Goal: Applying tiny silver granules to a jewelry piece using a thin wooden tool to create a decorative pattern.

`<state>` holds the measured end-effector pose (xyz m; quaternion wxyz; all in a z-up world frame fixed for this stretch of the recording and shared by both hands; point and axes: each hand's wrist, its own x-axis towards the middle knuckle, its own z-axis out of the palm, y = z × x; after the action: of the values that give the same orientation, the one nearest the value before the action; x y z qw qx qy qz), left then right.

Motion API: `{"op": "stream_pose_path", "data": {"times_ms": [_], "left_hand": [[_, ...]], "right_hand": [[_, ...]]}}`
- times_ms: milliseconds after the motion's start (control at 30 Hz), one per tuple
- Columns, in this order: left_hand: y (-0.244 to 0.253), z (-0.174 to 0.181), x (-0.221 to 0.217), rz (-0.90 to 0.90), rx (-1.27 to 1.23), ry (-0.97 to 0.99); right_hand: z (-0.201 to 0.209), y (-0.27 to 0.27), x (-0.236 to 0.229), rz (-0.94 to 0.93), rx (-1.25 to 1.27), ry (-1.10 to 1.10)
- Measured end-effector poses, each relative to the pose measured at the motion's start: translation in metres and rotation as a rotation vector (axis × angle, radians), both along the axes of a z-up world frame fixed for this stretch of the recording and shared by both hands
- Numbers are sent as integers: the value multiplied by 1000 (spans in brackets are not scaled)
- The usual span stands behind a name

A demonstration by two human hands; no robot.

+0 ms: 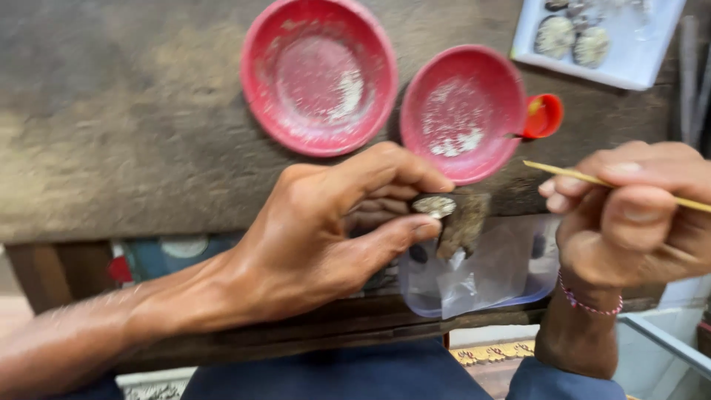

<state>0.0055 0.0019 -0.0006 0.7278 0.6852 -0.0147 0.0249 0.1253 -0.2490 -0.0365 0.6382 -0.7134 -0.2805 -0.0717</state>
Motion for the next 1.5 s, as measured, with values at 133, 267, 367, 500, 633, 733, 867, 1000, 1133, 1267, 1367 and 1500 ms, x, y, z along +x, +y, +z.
{"op": "stream_pose_path", "data": {"times_ms": [133, 267, 367, 500, 633, 733, 867, 1000, 1133, 1267, 1367, 1500], "left_hand": [[1, 1, -3, 6, 15, 43], [0, 1, -3, -11, 19, 72], [0, 0, -3, -19, 18, 75], [0, 2, -3, -17, 36, 64], [0, 2, -3, -10, 54, 73], [0, 3, -2, -3, 30, 92], [-1, 3, -2, -14, 29, 102], [-1, 3, -2, -19, 18, 100], [0, 3, -3, -24, 16, 93], [0, 3, -2, -31, 28, 85], [0, 2, -2, -33, 26, 84], [0, 2, -2, -39, 19, 93]], "right_hand": [[4, 11, -17, 60, -31, -51], [2, 28, -18, 125, -10, -168], [6, 23, -18, 203, -13, -112], [11, 22, -25, 154, -129, -17], [13, 28, -30, 107, -152, -56], [13, 28, -28, 104, -162, -58], [12, 27, -27, 110, -167, -50], [10, 28, -25, 116, -153, -62], [9, 26, -24, 129, -171, -77], [12, 26, -25, 135, -201, -68], [13, 27, -27, 122, -218, -74], [14, 25, -31, 92, -238, -56]]}}
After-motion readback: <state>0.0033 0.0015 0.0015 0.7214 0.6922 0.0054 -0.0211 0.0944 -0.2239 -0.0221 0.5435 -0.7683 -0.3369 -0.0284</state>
